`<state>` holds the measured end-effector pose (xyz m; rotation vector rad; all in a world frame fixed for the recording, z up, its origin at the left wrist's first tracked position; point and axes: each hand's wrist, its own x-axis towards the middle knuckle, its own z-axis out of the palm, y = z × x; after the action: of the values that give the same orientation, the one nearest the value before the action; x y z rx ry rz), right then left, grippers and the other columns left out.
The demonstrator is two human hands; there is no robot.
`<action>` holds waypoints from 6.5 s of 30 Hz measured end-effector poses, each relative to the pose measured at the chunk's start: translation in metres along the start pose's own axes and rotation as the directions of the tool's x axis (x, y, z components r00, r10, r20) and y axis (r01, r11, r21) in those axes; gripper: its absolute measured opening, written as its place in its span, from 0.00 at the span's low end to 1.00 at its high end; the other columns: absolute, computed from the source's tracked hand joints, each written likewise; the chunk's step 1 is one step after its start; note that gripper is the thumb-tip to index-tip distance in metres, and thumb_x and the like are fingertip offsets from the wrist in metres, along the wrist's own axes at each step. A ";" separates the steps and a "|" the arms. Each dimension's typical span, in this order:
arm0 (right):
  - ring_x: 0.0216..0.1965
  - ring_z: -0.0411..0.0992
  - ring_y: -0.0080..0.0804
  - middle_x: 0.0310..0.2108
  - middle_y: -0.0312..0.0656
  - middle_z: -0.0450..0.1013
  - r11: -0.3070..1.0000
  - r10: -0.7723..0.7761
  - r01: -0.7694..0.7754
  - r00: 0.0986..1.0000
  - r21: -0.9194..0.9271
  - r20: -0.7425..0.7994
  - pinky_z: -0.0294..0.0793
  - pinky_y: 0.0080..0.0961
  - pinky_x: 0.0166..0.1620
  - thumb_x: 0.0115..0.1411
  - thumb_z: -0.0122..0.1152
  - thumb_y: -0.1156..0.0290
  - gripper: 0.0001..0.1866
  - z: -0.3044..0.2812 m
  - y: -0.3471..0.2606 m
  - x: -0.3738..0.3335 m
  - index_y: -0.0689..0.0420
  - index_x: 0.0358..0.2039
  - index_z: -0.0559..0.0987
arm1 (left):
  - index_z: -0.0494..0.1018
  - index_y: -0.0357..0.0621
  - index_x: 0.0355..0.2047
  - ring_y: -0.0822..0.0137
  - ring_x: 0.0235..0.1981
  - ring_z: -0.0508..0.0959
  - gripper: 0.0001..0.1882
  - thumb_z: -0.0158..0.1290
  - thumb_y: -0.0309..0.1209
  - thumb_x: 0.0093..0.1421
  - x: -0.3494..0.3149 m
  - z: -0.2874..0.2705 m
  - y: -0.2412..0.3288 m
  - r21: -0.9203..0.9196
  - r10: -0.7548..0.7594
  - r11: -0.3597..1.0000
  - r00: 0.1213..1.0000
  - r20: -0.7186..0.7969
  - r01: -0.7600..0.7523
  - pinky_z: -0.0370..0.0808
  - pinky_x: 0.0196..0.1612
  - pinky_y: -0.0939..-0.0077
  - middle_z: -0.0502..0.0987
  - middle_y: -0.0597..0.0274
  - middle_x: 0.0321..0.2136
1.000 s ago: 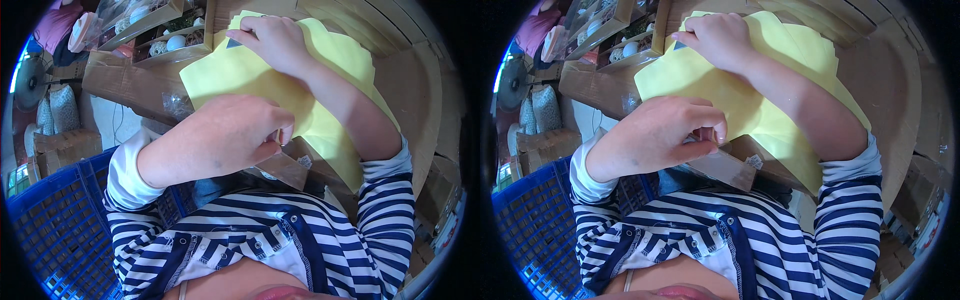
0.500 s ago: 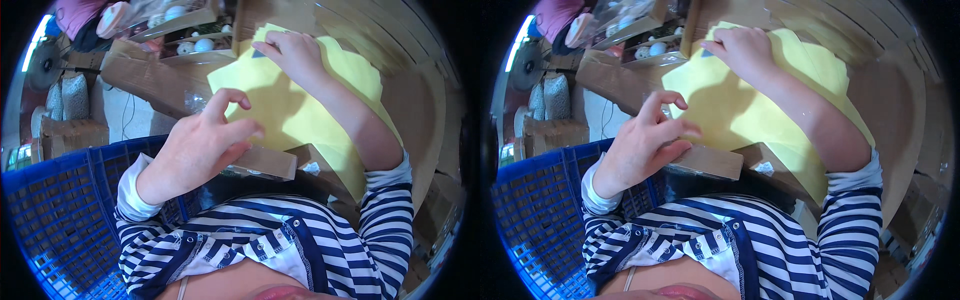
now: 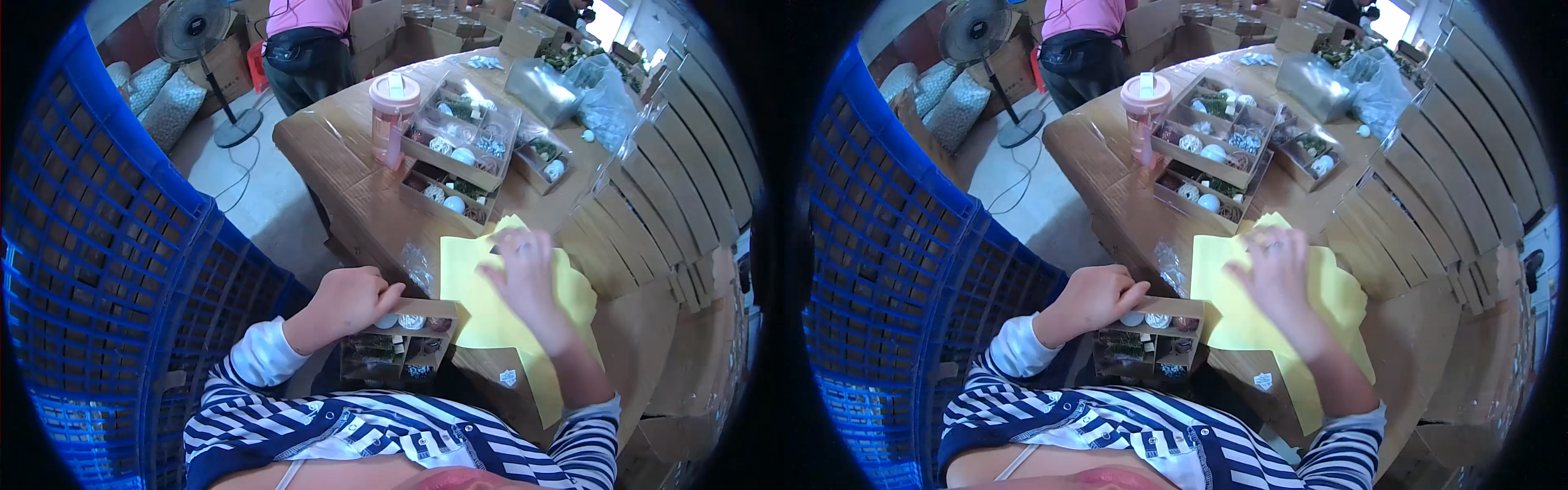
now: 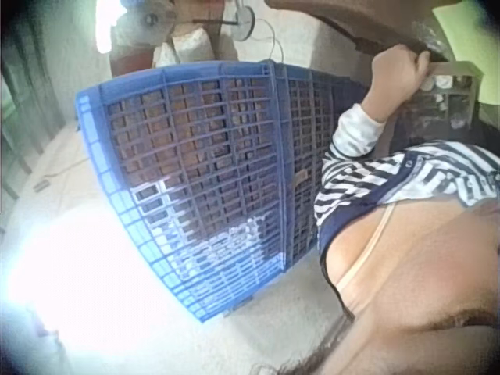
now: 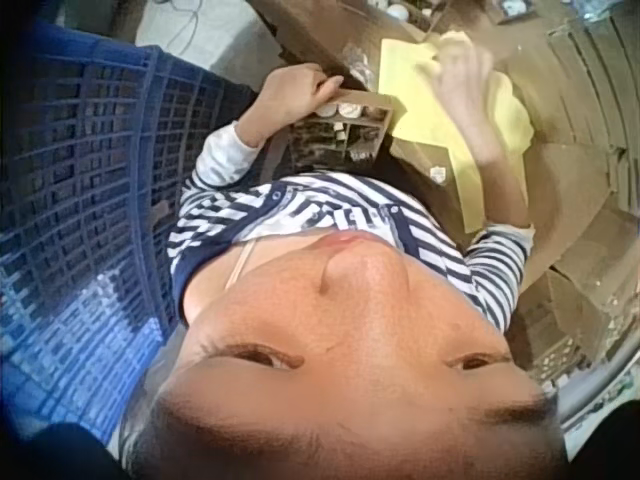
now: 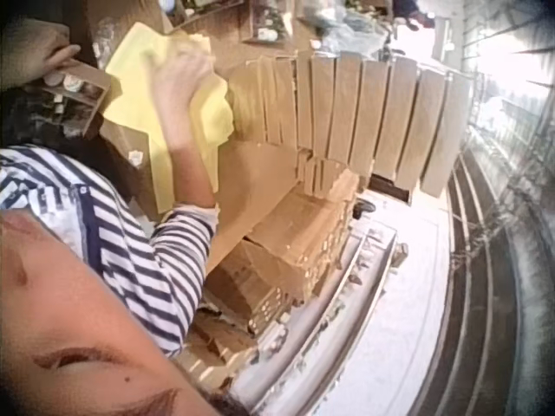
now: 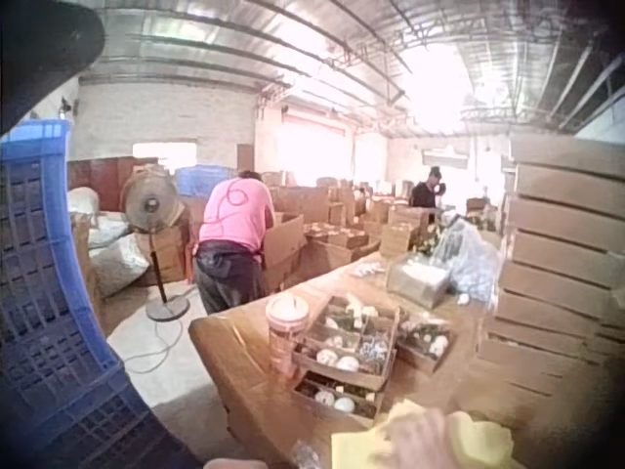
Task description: Packing various decorative ornaments and faux greenery into partitioned gift boxes.
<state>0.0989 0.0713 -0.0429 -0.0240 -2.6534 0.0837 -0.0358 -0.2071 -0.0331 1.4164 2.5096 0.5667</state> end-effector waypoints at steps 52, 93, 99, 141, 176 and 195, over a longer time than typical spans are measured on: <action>0.70 0.54 0.52 0.68 0.52 0.58 0.136 0.801 -0.965 0.239 -0.222 -0.550 0.47 0.60 0.68 0.60 0.57 0.37 0.37 -0.123 0.243 -0.308 0.43 0.65 0.69 | 0.76 0.34 0.42 0.57 0.44 0.76 0.07 0.50 0.22 0.66 0.123 0.089 0.021 -0.356 0.213 0.832 0.839 -0.501 -0.425 0.72 0.51 0.69 0.76 0.52 0.41; 0.63 0.65 0.42 0.65 0.50 0.62 -0.367 0.758 0.019 0.585 0.930 0.287 0.66 0.44 0.64 0.65 0.33 0.28 0.49 -0.046 -0.011 -0.095 0.57 0.72 0.52 | 0.70 0.56 0.49 0.56 0.43 0.71 0.25 0.64 0.25 0.51 0.076 -0.007 0.010 0.558 0.891 0.380 0.130 -0.435 -0.738 0.80 0.52 0.43 0.64 0.66 0.42; 0.56 0.71 0.31 0.56 0.43 0.71 -0.310 0.722 -0.284 0.551 0.908 0.418 0.72 0.29 0.57 0.64 0.63 0.68 0.37 -0.082 -0.006 -0.108 0.60 0.69 0.59 | 0.67 0.74 0.54 0.59 0.58 0.70 0.30 0.65 0.31 0.54 0.056 0.018 0.012 0.603 0.940 0.330 0.200 -0.275 -0.726 0.74 0.60 0.51 0.69 0.76 0.52; 0.42 0.76 0.42 0.46 0.44 0.75 0.822 0.119 -0.290 0.929 0.490 0.350 0.78 0.36 0.44 0.49 0.75 0.65 0.42 -0.075 -0.048 -0.135 0.56 0.64 0.68 | 0.54 0.51 0.64 0.52 0.44 0.76 0.49 0.72 0.47 0.49 -0.012 0.124 -0.006 -0.623 0.335 0.521 0.811 -0.480 -0.584 0.73 0.48 0.57 0.73 0.46 0.46; 0.41 0.76 0.40 0.37 0.47 0.77 0.727 0.352 -0.468 0.883 0.503 0.311 0.75 0.33 0.45 0.65 0.56 0.78 0.09 -0.068 0.017 -0.092 0.61 0.44 0.79 | 0.67 0.71 0.66 0.67 0.30 0.70 0.33 0.52 0.56 0.60 -0.004 0.018 0.031 0.225 0.454 0.843 0.870 0.193 -0.489 0.72 0.32 0.73 0.67 0.64 0.30; 0.38 0.75 0.45 0.35 0.46 0.75 0.860 0.404 -0.418 0.908 0.293 0.109 0.74 0.37 0.43 0.65 0.58 0.69 0.09 0.014 0.082 -0.050 0.57 0.43 0.74 | 0.67 0.38 0.63 0.52 0.50 0.80 0.32 0.49 0.50 0.69 0.084 0.013 0.035 -0.682 0.779 0.615 0.443 0.444 -0.396 0.78 0.52 0.58 0.77 0.46 0.52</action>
<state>0.1363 0.1510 -0.0841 -0.4923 -2.6021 0.6491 -0.0479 -0.1157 -0.0292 1.8345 1.0581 0.5417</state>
